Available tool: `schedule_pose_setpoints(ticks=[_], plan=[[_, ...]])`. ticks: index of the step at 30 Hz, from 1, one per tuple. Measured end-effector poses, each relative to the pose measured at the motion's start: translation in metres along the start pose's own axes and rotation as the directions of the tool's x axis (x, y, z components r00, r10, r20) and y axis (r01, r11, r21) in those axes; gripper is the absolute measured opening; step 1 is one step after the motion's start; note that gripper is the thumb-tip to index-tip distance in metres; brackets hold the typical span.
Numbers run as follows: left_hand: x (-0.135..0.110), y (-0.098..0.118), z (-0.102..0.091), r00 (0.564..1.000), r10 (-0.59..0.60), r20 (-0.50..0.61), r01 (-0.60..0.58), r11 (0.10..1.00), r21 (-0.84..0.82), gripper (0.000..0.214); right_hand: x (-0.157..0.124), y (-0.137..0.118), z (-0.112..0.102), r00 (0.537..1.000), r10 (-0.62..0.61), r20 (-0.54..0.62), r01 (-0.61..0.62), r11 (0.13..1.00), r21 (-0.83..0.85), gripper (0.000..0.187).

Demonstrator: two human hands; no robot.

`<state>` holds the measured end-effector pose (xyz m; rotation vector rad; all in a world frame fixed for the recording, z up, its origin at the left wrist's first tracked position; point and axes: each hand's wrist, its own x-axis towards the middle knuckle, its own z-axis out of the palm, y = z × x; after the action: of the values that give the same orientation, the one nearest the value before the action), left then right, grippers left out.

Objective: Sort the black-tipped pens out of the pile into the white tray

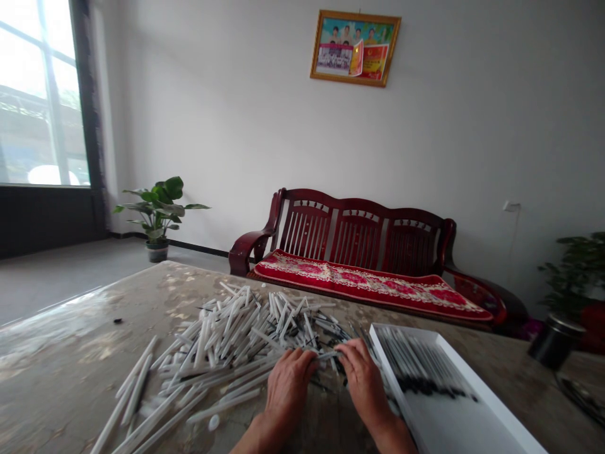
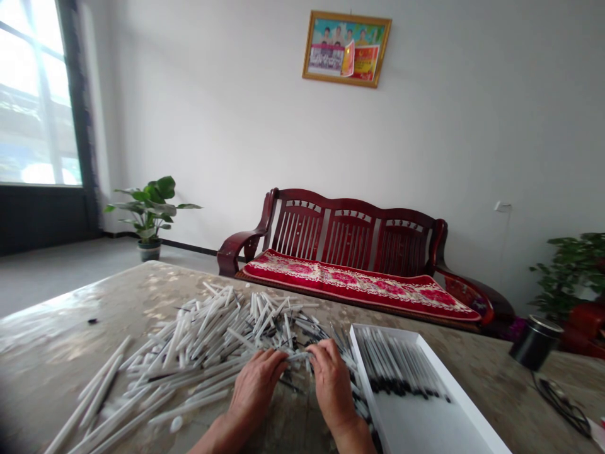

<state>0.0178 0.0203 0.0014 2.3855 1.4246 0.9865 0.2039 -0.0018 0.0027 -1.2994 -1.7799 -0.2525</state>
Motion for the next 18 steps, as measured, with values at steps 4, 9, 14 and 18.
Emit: schedule_pose_setpoints(ticks=[4,9,14,18], plan=[[0.0005,-0.0013,-0.0005,1.0,0.007,-0.012,-0.007,1.0,0.005,0.018,-0.0003,0.0012,-0.0003,1.0,0.016,-0.003,-0.016,1.0,0.011,0.022],[0.0003,-0.0001,-0.0009,1.0,0.015,0.017,-0.016,0.999,0.028,0.016,-0.001,-0.0005,-0.001,0.999,0.005,0.043,-0.006,1.0,0.02,0.024],[-0.0007,-0.0012,0.0011,0.999,0.049,0.005,-0.05,0.998,0.046,0.015,-0.0021,-0.0034,-0.0012,0.991,-0.017,0.134,0.013,0.999,0.029,0.03],[-0.0005,-0.0036,0.0008,0.994,0.108,-0.022,-0.105,0.989,0.103,0.011,0.0012,-0.0087,-0.0055,0.97,0.066,0.235,-0.077,0.996,0.037,0.03]])
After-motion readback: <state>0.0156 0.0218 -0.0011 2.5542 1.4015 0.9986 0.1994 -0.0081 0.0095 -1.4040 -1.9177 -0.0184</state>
